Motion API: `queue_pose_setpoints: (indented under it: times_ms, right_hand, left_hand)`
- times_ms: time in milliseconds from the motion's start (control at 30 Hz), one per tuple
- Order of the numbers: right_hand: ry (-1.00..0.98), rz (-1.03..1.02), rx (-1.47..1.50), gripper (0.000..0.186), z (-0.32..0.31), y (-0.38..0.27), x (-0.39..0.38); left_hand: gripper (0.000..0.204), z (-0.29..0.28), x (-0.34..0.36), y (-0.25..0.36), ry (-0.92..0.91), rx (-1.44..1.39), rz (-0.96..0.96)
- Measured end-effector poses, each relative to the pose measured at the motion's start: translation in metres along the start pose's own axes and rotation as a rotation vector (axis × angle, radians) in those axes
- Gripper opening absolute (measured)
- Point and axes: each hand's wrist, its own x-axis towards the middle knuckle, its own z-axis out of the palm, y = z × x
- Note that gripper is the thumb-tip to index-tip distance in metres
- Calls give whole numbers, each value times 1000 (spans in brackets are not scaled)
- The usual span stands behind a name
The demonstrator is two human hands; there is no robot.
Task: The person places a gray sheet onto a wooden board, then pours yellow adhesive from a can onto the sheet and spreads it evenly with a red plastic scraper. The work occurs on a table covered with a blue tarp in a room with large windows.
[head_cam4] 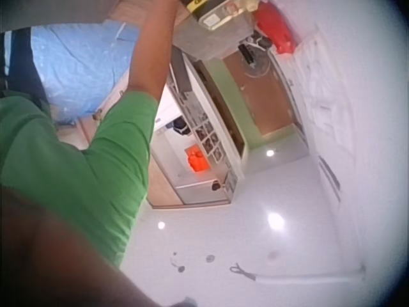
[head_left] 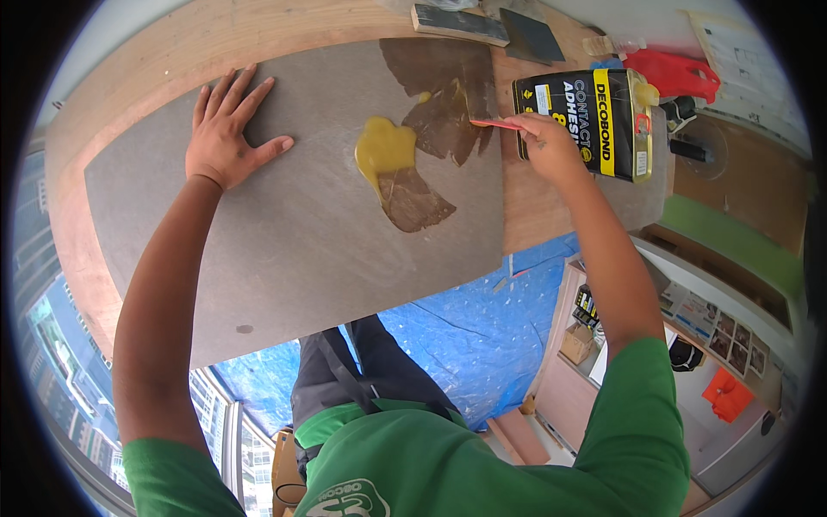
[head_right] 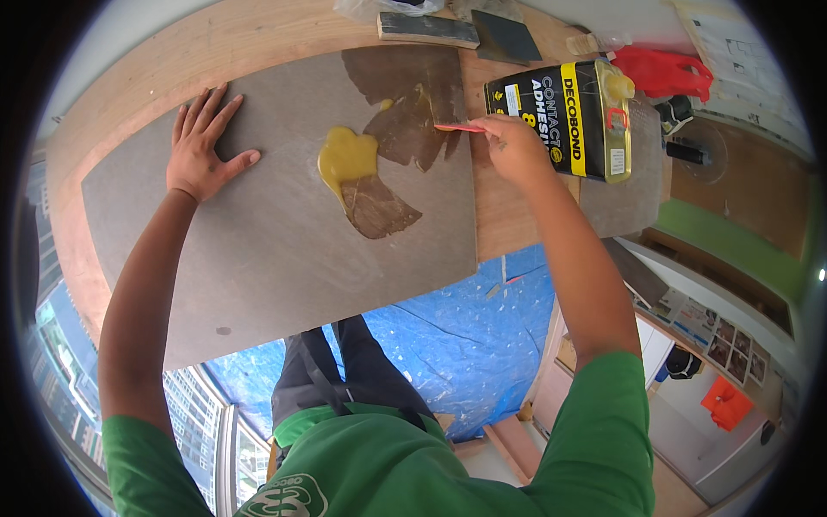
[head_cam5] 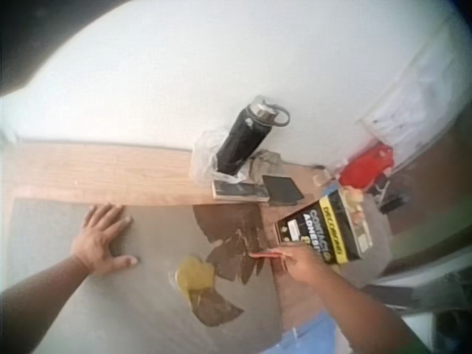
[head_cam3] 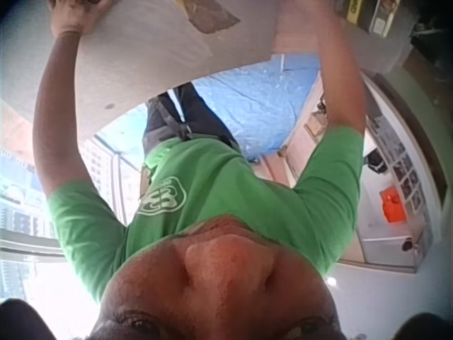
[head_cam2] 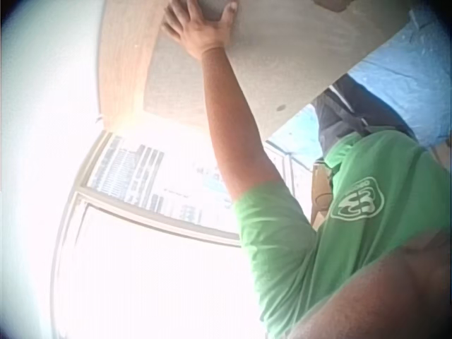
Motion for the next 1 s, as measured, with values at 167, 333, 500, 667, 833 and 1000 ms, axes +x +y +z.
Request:
queue_pose_setpoints:
  times_ms: [167,333,500,667,833,1000]
  right_hand:
    - [184,107,221,25,-12,-11,-8]
    - [180,102,273,26,0,-17,-11]
    - [201,-36,210,25,9,-14,-12]
    - [232,-36,159,24,10,-15,-4]
    - [247,-53,164,25,11,-19,-4]
    - [251,-74,114,26,14,-13,1]
  left_hand:
    - [96,3,-2,-3,18,6,29]
    - [96,9,-2,-10,49,-13,85]
    - [97,14,-1,-10,48,10,88]
    - [100,12,0,-7,46,26,55]
    - [101,10,-2,-4,37,13,33]
    - [101,9,-1,-7,60,8,54]
